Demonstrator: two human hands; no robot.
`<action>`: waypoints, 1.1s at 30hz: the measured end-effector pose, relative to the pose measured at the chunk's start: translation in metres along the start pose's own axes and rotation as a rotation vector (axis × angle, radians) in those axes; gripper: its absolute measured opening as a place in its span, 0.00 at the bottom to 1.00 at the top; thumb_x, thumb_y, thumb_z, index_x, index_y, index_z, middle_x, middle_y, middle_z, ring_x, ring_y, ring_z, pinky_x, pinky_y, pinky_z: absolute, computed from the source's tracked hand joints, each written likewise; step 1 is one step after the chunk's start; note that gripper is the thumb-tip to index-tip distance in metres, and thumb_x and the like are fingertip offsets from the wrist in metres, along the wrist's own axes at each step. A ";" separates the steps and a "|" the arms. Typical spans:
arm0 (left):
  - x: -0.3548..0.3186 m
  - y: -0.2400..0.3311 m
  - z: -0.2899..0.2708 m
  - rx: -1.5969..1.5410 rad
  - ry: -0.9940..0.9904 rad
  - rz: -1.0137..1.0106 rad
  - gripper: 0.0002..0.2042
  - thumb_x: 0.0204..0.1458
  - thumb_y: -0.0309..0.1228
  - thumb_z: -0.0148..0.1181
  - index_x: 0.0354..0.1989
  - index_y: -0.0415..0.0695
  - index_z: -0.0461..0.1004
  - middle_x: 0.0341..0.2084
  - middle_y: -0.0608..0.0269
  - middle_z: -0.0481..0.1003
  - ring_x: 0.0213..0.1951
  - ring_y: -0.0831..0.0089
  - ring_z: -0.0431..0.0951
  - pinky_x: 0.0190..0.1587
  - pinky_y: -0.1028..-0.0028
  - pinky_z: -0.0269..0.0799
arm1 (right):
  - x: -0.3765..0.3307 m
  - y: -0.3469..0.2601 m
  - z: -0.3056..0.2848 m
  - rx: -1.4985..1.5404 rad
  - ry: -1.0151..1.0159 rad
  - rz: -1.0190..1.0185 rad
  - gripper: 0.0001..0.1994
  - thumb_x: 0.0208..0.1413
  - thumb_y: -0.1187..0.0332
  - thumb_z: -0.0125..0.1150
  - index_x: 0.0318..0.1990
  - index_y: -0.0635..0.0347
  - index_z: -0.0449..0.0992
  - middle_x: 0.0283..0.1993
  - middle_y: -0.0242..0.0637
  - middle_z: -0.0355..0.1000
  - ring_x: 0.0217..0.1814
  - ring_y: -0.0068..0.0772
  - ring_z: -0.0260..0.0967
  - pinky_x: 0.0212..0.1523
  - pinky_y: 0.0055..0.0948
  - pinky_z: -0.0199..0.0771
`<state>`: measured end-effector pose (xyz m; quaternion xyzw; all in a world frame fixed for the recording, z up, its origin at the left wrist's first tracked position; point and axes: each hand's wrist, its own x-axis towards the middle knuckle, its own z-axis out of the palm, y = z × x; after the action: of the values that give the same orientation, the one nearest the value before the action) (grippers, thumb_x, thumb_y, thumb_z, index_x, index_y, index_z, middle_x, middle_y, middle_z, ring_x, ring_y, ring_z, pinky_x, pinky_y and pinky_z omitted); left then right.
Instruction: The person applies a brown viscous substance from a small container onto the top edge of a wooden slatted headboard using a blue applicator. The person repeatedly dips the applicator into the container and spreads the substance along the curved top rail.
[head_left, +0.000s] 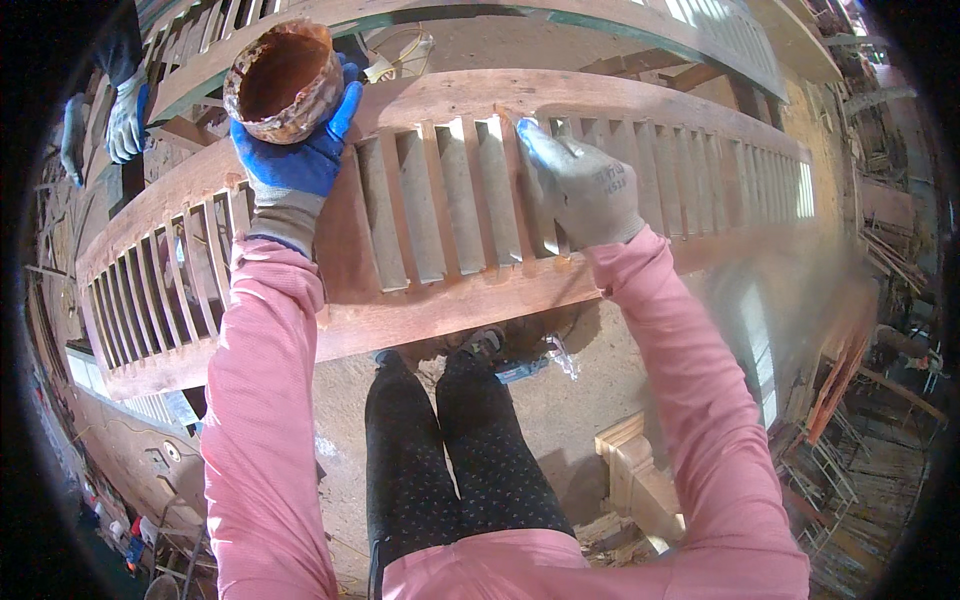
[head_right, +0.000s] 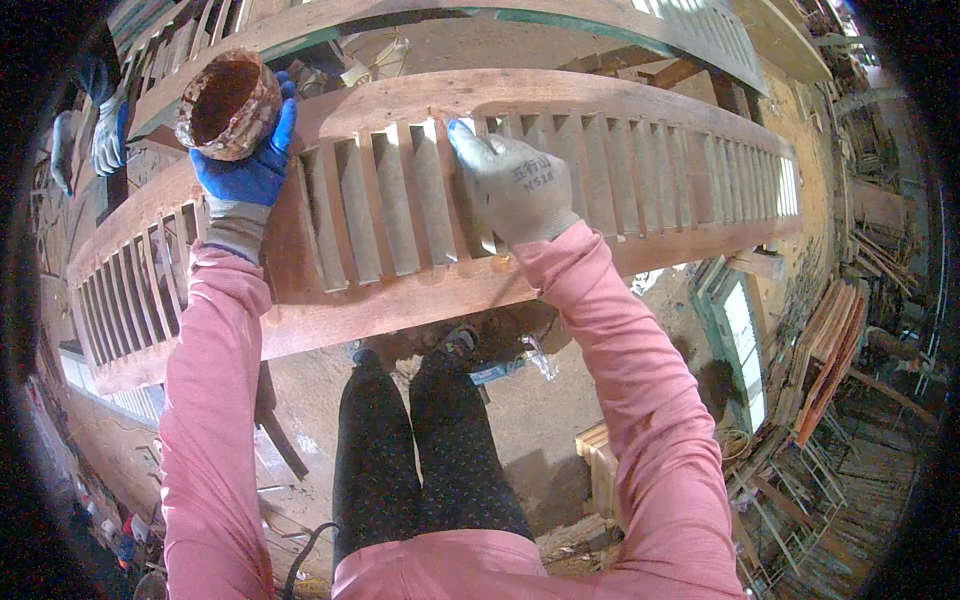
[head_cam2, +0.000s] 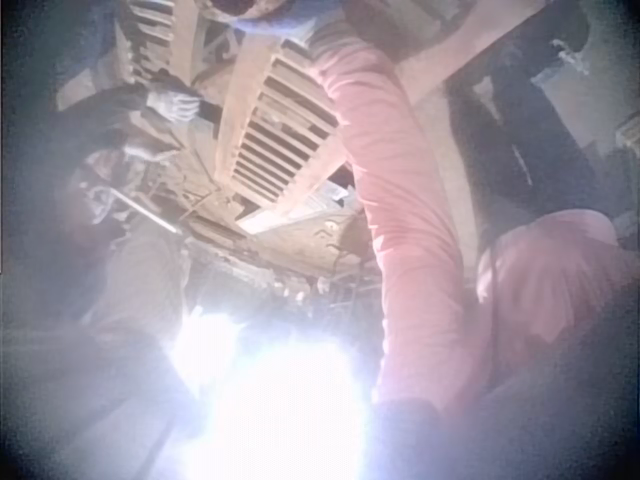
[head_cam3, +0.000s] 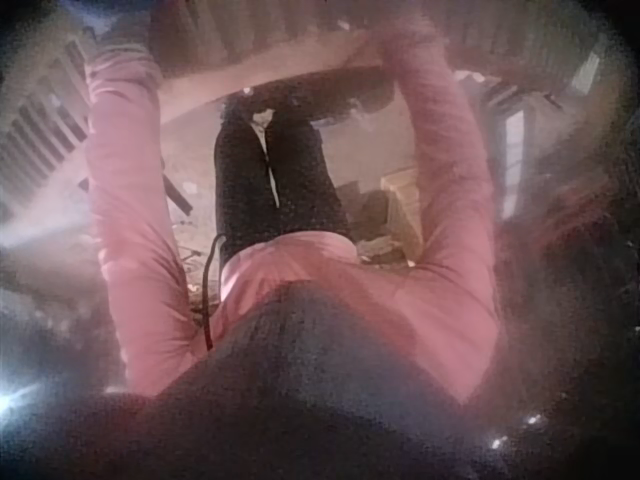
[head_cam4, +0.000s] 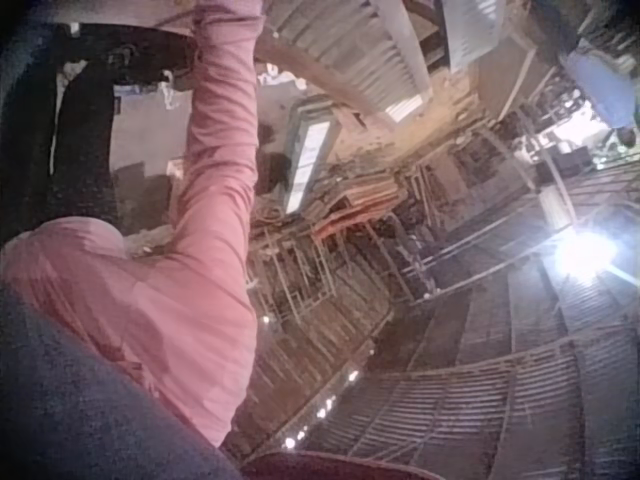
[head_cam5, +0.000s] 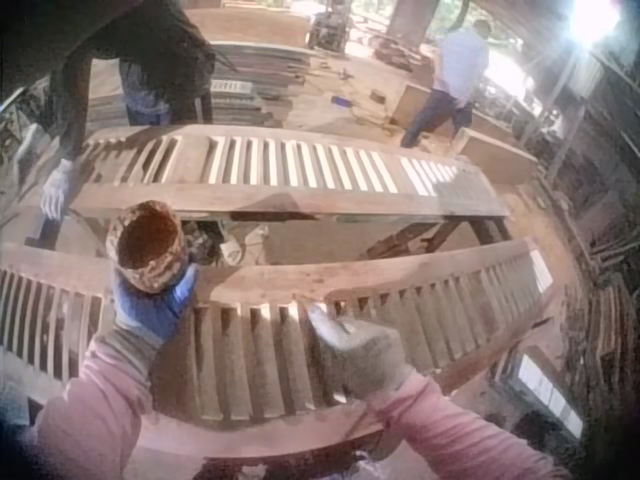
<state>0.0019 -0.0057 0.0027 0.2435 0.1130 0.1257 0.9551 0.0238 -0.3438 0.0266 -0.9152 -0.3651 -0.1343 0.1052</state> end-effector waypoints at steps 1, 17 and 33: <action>0.000 0.003 -0.004 -0.003 -0.007 0.001 0.39 0.63 0.55 0.48 0.76 0.39 0.56 0.72 0.36 0.60 0.72 0.38 0.61 0.72 0.39 0.63 | 0.000 -0.006 -0.004 0.014 -0.016 -0.016 0.19 0.59 0.64 0.63 0.59 0.49 0.80 0.42 0.38 0.82 0.38 0.41 0.82 0.34 0.40 0.83; 0.000 0.002 0.001 0.027 0.000 0.016 0.41 0.62 0.58 0.48 0.76 0.40 0.55 0.72 0.38 0.60 0.72 0.36 0.61 0.72 0.38 0.63 | 0.009 0.015 0.000 0.092 0.152 -0.102 0.20 0.61 0.67 0.59 0.61 0.48 0.79 0.47 0.38 0.83 0.43 0.40 0.82 0.39 0.37 0.83; -0.002 0.002 0.006 0.040 0.019 0.009 0.39 0.62 0.57 0.47 0.76 0.43 0.56 0.73 0.40 0.59 0.72 0.36 0.60 0.73 0.37 0.61 | 0.019 -0.005 0.019 0.047 0.223 -0.144 0.14 0.62 0.68 0.61 0.54 0.53 0.84 0.50 0.36 0.84 0.47 0.40 0.84 0.45 0.35 0.85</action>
<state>0.0009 -0.0068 0.0091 0.2618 0.1235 0.1302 0.9483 0.0373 -0.3225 0.0155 -0.8634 -0.4188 -0.2337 0.1568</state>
